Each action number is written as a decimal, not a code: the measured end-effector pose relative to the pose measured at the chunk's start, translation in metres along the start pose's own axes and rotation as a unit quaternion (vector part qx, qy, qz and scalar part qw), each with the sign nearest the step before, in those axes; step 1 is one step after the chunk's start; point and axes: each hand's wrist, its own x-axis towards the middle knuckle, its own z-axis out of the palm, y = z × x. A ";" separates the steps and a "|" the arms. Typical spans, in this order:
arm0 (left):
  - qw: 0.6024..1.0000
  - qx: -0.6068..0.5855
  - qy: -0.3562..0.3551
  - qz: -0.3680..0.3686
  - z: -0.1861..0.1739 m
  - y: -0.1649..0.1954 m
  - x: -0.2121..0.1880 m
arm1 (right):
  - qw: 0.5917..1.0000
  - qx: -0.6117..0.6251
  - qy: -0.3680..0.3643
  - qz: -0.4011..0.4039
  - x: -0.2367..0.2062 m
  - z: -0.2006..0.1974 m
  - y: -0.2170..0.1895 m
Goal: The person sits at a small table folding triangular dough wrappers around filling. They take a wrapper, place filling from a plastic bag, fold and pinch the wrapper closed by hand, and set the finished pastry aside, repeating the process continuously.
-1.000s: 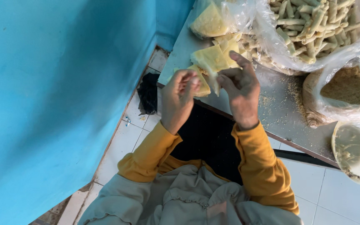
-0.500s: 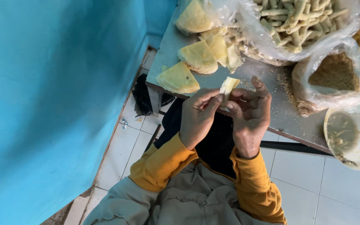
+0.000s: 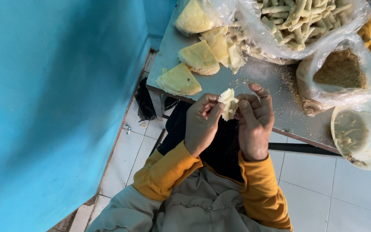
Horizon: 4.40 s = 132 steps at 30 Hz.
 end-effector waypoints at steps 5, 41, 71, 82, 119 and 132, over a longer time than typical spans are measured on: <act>0.999 0.038 -0.020 0.024 -0.001 0.001 -0.002 | 0.960 -0.233 -0.037 -0.152 -0.007 0.001 0.014; 0.698 0.577 -0.228 0.357 -0.045 -0.004 0.043 | 0.719 -0.669 0.098 -0.161 -0.060 -0.117 -0.071; 0.761 0.506 -0.269 0.305 -0.051 0.015 0.045 | 0.571 -0.791 0.194 -0.102 -0.074 -0.206 -0.095; 0.753 0.503 -0.263 0.332 -0.045 0.009 0.046 | 0.702 -0.690 -0.040 -0.173 -0.024 -0.087 -0.098; 0.774 0.443 -0.257 0.373 -0.045 0.007 0.048 | 0.801 -0.549 -0.231 -0.053 0.065 -0.058 -0.029; 0.767 0.459 -0.254 0.369 -0.045 0.010 0.046 | 0.292 -0.822 -0.295 -0.390 0.051 -0.040 -0.044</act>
